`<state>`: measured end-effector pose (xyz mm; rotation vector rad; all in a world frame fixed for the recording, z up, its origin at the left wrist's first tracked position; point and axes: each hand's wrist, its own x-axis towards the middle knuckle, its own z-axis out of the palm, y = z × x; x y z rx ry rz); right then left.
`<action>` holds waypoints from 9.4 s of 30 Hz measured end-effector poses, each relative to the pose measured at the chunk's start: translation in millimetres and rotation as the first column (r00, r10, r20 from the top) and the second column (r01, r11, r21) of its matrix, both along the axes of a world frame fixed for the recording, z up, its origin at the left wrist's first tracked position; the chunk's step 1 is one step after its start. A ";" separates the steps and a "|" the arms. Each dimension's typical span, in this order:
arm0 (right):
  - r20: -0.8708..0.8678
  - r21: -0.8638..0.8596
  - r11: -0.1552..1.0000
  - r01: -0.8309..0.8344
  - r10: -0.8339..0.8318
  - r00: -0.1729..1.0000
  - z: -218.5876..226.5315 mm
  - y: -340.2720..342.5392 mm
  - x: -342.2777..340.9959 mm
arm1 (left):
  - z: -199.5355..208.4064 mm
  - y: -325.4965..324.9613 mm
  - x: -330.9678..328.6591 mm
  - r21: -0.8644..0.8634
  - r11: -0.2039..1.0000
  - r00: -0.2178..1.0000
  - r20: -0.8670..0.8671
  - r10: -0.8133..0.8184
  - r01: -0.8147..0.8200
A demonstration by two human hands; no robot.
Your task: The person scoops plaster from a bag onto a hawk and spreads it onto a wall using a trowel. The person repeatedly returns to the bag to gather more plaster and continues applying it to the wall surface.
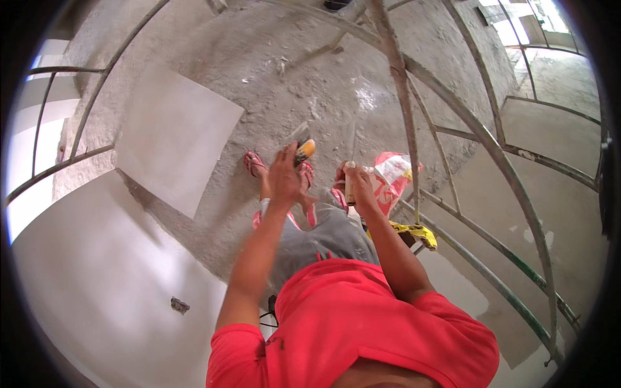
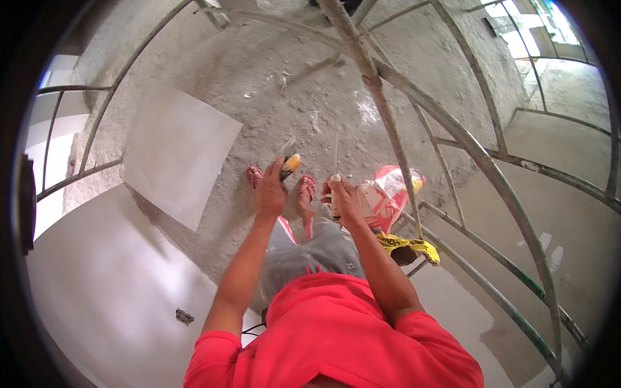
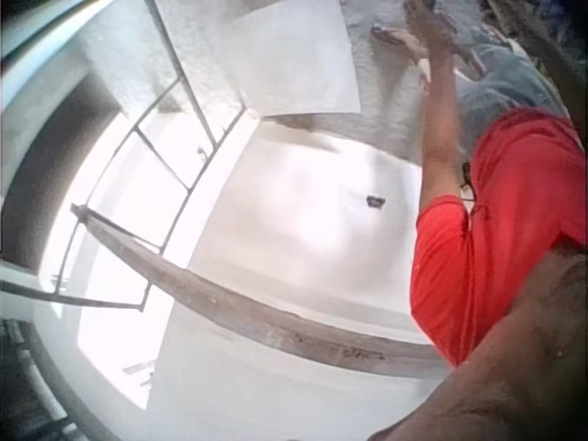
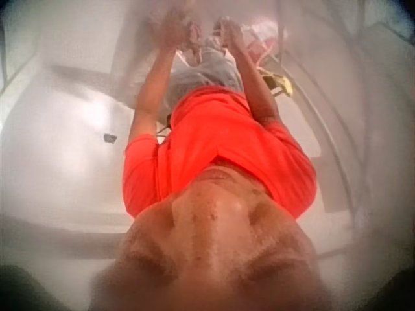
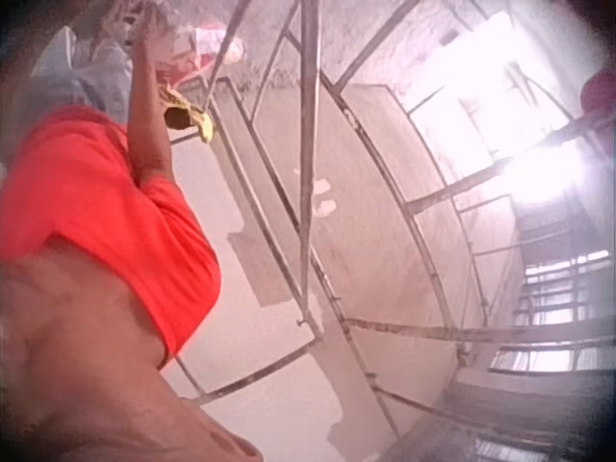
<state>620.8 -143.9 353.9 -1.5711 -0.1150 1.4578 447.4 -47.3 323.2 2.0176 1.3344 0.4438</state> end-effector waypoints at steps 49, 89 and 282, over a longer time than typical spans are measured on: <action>0.233 0.257 0.955 0.150 -0.212 0.949 51.8 8.1 -8.4 | 125.7 -48.5 -29.9 -0.073 0.996 0.963 0.261 0.064 -0.046; 0.791 -0.088 0.924 -0.372 0.292 0.538 42.0 7.3 33.4 | 106.3 -44.1 -9.0 -0.285 0.949 0.991 -0.013 0.133 -0.131; -0.015 -0.706 0.610 0.360 -0.522 0.853 -120.2 -291.9 -60.2 | -246.0 148.6 -160.6 -0.247 0.832 0.517 -0.686 -0.512 0.496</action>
